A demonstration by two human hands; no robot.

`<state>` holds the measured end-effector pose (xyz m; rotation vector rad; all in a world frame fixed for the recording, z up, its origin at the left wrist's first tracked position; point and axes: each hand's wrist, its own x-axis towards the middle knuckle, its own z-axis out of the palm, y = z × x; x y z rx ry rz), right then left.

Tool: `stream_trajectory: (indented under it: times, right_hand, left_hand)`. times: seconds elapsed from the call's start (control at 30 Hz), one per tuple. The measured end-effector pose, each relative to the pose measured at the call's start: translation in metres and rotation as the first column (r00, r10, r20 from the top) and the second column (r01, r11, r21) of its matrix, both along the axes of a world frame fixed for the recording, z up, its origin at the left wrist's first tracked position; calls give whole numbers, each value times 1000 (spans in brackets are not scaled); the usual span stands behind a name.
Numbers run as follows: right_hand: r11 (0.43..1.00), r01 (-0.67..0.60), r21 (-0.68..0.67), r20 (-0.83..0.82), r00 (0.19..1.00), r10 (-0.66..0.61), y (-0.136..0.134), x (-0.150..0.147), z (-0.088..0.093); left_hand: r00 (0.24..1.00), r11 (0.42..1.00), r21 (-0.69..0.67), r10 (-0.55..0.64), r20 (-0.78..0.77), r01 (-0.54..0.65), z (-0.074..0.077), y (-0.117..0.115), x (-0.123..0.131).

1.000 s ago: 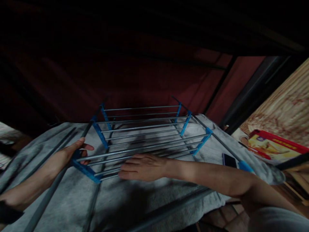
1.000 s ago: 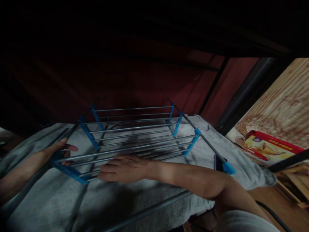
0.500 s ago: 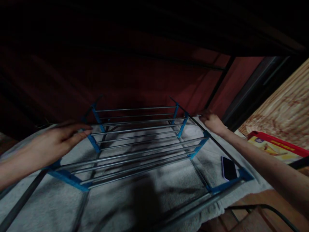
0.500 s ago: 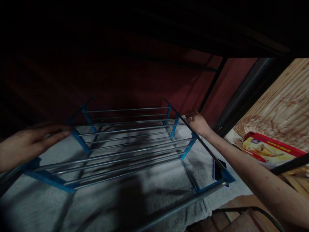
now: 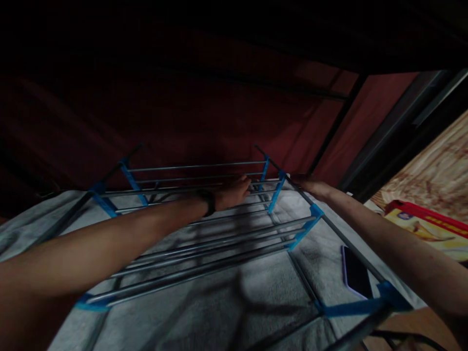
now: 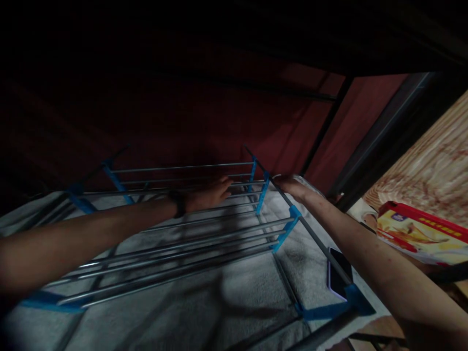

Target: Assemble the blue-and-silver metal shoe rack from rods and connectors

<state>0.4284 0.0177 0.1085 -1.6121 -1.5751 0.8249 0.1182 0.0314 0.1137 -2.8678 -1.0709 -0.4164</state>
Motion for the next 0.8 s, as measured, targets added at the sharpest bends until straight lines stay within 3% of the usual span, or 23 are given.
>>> stream_trajectory:
  times: [0.13, 0.27, 0.6, 0.8]
  right_hand:
    - [998, -62, 27, 103, 993, 59, 27, -8, -10]
    - [993, -102, 61, 249, 965, 84, 37, -15, -16]
    - [981, -145, 126, 507, 860, 62, 41, -12, -20]
    - [985, -117, 127, 547, 837, 29, 39, -11, -20]
  left_hand:
    - [999, 996, -82, -36, 36, 39, -15, 29, 68]
    - [995, 980, -187, -44, 94, 62, -23, 41, 108]
    - [973, 960, -260, -41, 228, 102, -31, 84, 129]
    - [970, 940, -320, -36, 242, 115, -28, 86, 131]
